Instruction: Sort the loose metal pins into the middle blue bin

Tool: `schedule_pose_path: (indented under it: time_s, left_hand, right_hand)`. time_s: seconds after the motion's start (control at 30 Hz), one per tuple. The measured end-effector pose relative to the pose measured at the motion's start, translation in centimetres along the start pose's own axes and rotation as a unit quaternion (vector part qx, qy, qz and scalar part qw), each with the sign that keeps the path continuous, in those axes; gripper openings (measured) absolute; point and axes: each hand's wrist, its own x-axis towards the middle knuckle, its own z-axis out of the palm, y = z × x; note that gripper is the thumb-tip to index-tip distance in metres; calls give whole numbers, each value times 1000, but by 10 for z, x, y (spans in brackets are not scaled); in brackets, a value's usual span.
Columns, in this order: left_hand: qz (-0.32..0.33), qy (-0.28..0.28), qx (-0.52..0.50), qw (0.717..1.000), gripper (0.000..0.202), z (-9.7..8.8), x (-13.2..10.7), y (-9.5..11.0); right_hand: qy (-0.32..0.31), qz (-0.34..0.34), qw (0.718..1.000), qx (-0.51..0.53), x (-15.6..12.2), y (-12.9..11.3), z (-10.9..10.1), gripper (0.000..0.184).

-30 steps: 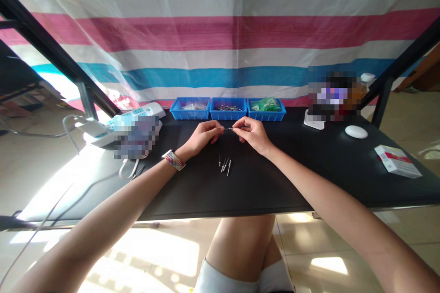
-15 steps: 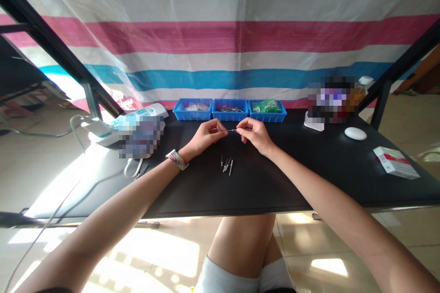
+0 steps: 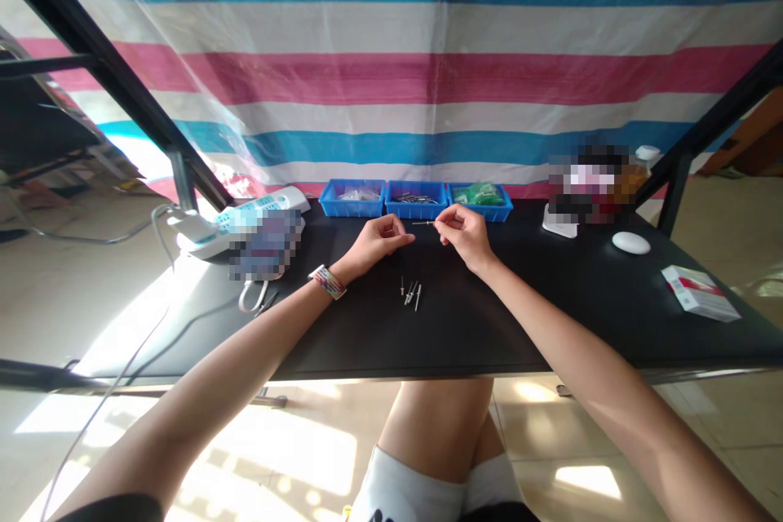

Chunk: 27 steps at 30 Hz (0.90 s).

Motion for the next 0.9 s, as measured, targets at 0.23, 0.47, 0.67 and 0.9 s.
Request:
schedule_pose_path:
  time_s: [0.23, 0.47, 0.67, 0.9]
  left_hand:
    - [4, 4, -4, 1000, 47, -2, 1, -6]
    - [-20, -14, -34, 999, 42, -4, 2, -7]
    - [-1, 61, -54, 997, 42, -3, 3, -7]
    - [3, 176, -48, 983, 51, -7, 5, -9]
  right_hand:
    - [148, -79, 983, -80, 37, -11, 0, 12]
    - [111, -123, 928, -333, 63, -4, 10, 9]
    - [-36, -134, 943, -302, 21, -15, 18, 10]
    - [-177, -31, 871, -457, -55, -58, 43, 31]
